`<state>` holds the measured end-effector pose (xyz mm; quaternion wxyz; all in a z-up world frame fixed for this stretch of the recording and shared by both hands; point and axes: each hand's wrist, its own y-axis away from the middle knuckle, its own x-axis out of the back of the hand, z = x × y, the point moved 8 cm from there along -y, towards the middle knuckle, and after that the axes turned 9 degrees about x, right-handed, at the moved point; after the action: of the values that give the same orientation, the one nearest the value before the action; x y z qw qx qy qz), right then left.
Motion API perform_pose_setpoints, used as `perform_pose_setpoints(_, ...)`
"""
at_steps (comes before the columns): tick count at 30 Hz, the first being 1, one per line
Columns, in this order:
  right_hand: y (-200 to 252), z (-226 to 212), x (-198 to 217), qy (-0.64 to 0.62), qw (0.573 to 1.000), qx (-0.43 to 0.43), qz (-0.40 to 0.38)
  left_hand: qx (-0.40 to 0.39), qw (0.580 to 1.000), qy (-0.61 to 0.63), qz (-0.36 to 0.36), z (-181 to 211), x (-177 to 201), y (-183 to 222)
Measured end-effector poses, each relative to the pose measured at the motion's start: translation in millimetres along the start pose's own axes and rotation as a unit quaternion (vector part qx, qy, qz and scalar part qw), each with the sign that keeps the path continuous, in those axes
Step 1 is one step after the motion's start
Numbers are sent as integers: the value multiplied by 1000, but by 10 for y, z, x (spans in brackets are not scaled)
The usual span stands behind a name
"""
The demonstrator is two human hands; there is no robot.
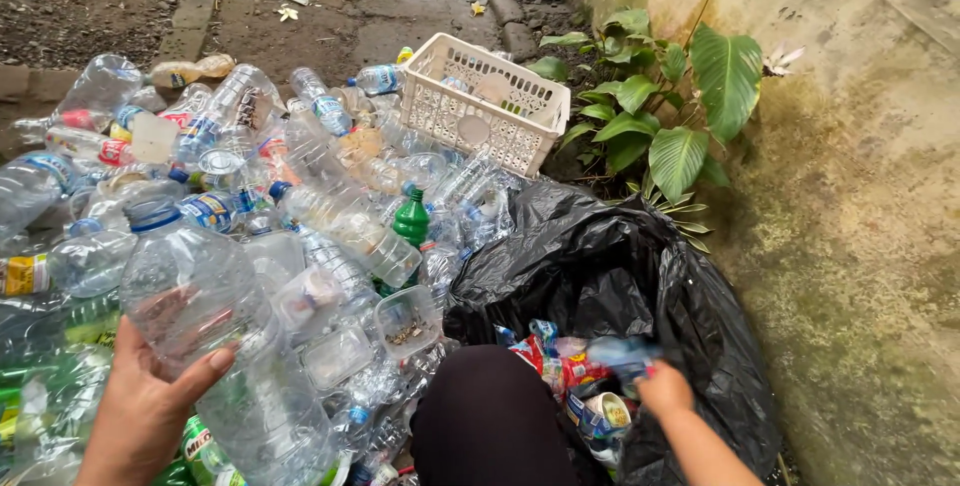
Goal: Sorting plastic bottles by removing caps and cutting off labels for recycling
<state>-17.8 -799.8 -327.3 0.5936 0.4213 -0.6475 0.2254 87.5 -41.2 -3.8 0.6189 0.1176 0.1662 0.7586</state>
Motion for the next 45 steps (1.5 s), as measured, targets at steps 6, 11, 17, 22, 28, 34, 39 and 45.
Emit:
perform_pose_setpoints(6,-128,750,794,52,980,-134,134,20,999,-28,13,35,-42,-4)
perform_pose_setpoints(11,36,369,466,-108,992,-37,-44,7,1000,-20,5,73,-106,4)
perform_pose_setpoints(17,322,65,287,-364,925,-90,-64,-4,1000,-19,4,-20,-99,-46)
perform_pose_setpoints(22,202,-328,523,-296,954,-29,-49,-38,999,17,-21,-176,-12,-198)
perform_pose_setpoints(28,-178,-777,790,-280,955,12,-98,-67,996,29,-44,-231,2,-252)
perform_pose_setpoints(34,1287,-3545,2213,-472,837,195,-198,-147,988,-36,-4,-168,61,-242)
perform_pose_setpoints(39,2468,-4945,2531,-513,745,279,-322,-227,973,40,21,281,297,294)
perform_pose_setpoints(45,3569,-5898,2331,-505,643,350,-457,-372,911,71,161,668,1337,1722)
